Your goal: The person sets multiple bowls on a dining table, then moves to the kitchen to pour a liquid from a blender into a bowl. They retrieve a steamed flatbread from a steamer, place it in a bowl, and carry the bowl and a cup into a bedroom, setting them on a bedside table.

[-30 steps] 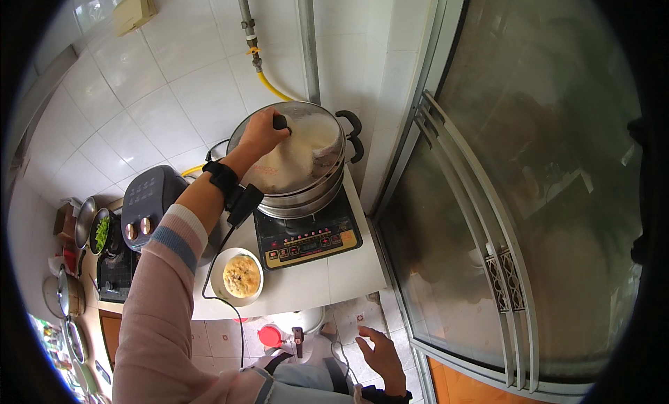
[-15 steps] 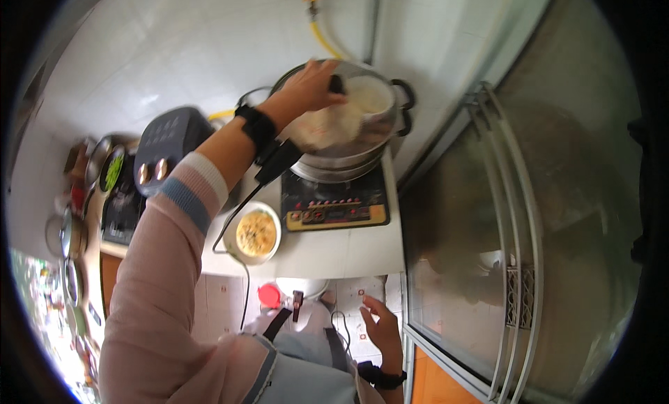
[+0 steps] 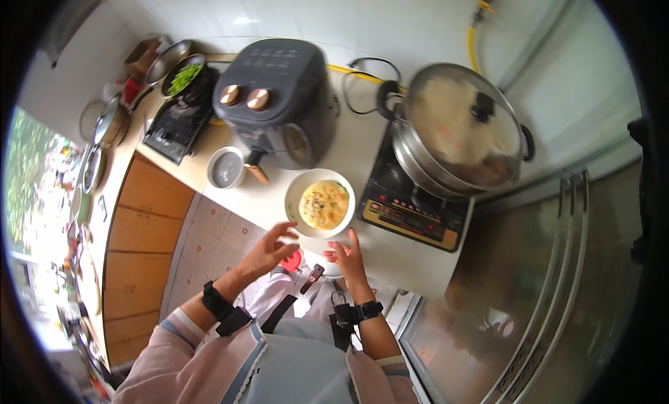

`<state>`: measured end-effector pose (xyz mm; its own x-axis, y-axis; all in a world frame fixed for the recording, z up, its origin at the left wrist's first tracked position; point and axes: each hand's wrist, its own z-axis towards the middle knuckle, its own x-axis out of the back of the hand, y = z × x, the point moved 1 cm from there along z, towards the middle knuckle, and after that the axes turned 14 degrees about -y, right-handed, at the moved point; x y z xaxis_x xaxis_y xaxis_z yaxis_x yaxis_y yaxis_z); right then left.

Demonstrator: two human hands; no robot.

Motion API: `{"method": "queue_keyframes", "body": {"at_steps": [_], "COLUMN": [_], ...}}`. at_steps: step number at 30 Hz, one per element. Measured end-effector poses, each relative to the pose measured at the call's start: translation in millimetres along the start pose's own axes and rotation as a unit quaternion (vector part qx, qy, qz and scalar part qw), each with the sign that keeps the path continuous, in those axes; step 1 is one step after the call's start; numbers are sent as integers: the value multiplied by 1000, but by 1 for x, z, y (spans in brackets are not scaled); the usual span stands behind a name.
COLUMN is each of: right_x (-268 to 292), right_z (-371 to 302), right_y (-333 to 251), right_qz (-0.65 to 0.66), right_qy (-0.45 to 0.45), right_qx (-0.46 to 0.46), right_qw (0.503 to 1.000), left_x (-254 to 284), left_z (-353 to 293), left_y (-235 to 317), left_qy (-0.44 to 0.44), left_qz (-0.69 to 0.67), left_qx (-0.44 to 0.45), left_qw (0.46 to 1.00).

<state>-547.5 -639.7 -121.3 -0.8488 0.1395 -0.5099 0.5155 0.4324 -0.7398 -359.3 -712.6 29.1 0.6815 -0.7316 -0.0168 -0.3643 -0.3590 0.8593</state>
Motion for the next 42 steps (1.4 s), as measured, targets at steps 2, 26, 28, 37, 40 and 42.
{"method": "queue_keyframes", "body": {"at_steps": [2, 26, 28, 37, 40, 42], "right_x": [-10, -248, -261, -271, -278, -277], "right_z": [14, -41, -28, 130, 169, 184], "right_y": [-2, 88, 94, 69, 61, 57], "right_qz": [4, -12, 12, 0, 39, 49], "right_qy": [-23, -24, -89, -10, -17, -29], "right_qx": [20, 37, 15, 30, 32, 31], "right_qw": [1000, 999, 996, 1000, 999, 998], "left_x": [10, 141, 167, 230, 230, 223], "left_z": [-12, -149, -179, -278, -301, -314], "left_y": [-48, -191, -206, -236, -234, -233], "left_qy": [27, 14, 56, 228, 280, 307], "left_qz": [-70, -290, -275, -378, -399, -409], "left_qx": [35, -125, -121, -162, -172, -194], "left_qw": [997, 949, 952, 882, 856, 837]}}
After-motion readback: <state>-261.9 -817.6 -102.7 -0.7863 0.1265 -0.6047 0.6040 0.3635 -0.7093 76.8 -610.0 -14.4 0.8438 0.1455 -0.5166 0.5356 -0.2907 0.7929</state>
